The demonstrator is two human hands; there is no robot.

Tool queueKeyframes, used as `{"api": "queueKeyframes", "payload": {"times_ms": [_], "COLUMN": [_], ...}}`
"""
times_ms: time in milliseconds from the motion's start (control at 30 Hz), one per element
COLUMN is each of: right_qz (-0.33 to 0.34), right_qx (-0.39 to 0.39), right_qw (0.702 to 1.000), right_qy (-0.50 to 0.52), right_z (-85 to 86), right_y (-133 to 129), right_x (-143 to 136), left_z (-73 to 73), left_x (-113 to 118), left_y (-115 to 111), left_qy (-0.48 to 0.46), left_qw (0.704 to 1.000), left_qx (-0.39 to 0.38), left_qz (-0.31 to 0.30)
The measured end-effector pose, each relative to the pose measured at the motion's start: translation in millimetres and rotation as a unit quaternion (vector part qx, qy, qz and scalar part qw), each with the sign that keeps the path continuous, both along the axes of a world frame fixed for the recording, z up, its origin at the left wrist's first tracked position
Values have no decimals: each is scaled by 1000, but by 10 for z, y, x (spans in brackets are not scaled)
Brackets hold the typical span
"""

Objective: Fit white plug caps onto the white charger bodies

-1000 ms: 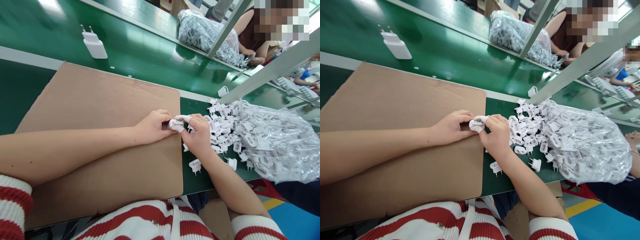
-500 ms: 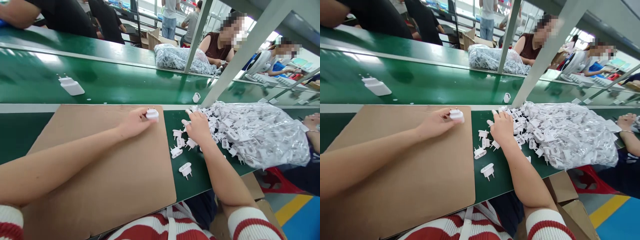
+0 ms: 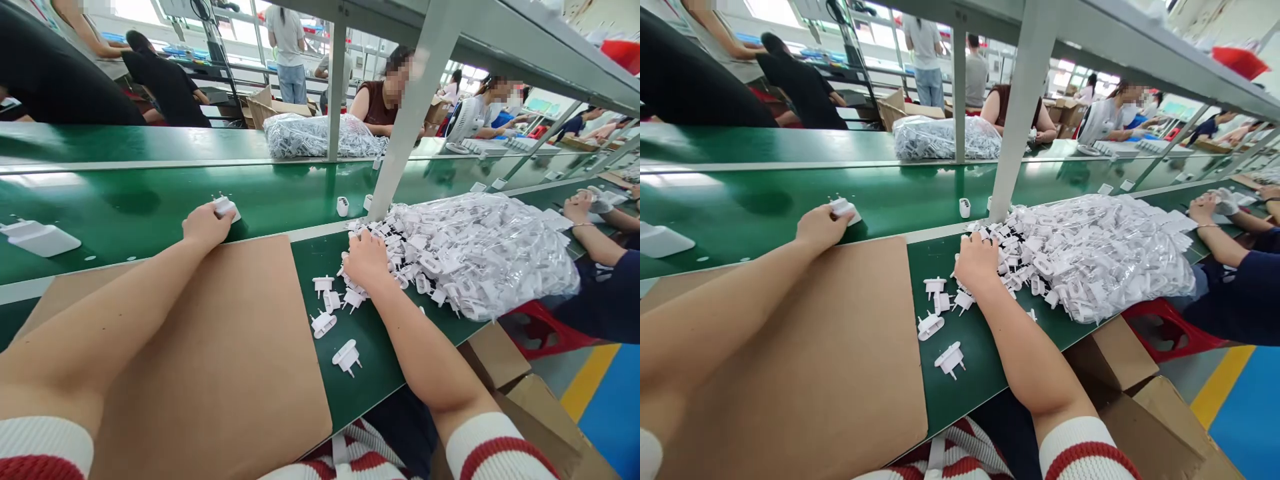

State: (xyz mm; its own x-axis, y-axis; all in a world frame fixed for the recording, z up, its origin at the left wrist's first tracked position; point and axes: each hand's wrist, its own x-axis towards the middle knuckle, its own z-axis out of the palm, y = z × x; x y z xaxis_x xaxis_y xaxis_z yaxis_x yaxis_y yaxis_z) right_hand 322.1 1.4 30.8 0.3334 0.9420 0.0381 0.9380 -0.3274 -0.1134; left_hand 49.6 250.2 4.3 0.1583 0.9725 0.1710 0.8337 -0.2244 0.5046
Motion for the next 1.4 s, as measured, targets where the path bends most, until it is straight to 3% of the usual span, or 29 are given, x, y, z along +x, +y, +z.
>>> {"api": "queueKeyframes", "payload": {"times_ms": [67,167,267,367,467,533,600,733,833,933,1033,1133,1267,1400], "right_qz": [-15,-17,0,12,24,34,49,80,88,142,220,247,226,196], "right_qx": [1,4,17,41,131,201,220,195,199,177,114,72,48,17], "right_qw": [1000,1000,999,998,981,948,923,933,939,948,953,955,965,971], "right_qy": [1,14,38,55,138,244,313,293,268,225,175,147,123,137], "right_z": [-3,-12,-1,25,17,-16,-58,-89,-70,-54,-41,-20,-6,-29], "right_y": [25,54,54,28,7,6,14,27,18,-17,-69,-115,-130,-110], "right_x": [-2,10,44,93,145,173,192,204,185,107,-24,-149,-256,-296], "left_z": [-25,14,101,141,112,72,26,-58,-88,-71,-32,-22,-40,4], "left_x": [11,123,395,820,1299,1580,1794,2001,1996,1833,1479,1028,622,581], "left_y": [-35,-125,-227,-321,-391,-409,-401,-347,-331,-378,-498,-689,-1060,-1468], "left_qy": [-17,-75,-121,-110,-56,-23,-13,-28,-55,-93,-130,-202,-368,-441], "left_qw": [998,982,968,970,974,978,982,987,985,980,974,965,901,830], "left_qx": [23,137,217,183,111,59,18,-16,-16,-5,12,-14,-157,-273], "left_qz": [51,105,16,-113,-190,-200,-189,-159,-160,-178,-182,-169,-168,-205]}}
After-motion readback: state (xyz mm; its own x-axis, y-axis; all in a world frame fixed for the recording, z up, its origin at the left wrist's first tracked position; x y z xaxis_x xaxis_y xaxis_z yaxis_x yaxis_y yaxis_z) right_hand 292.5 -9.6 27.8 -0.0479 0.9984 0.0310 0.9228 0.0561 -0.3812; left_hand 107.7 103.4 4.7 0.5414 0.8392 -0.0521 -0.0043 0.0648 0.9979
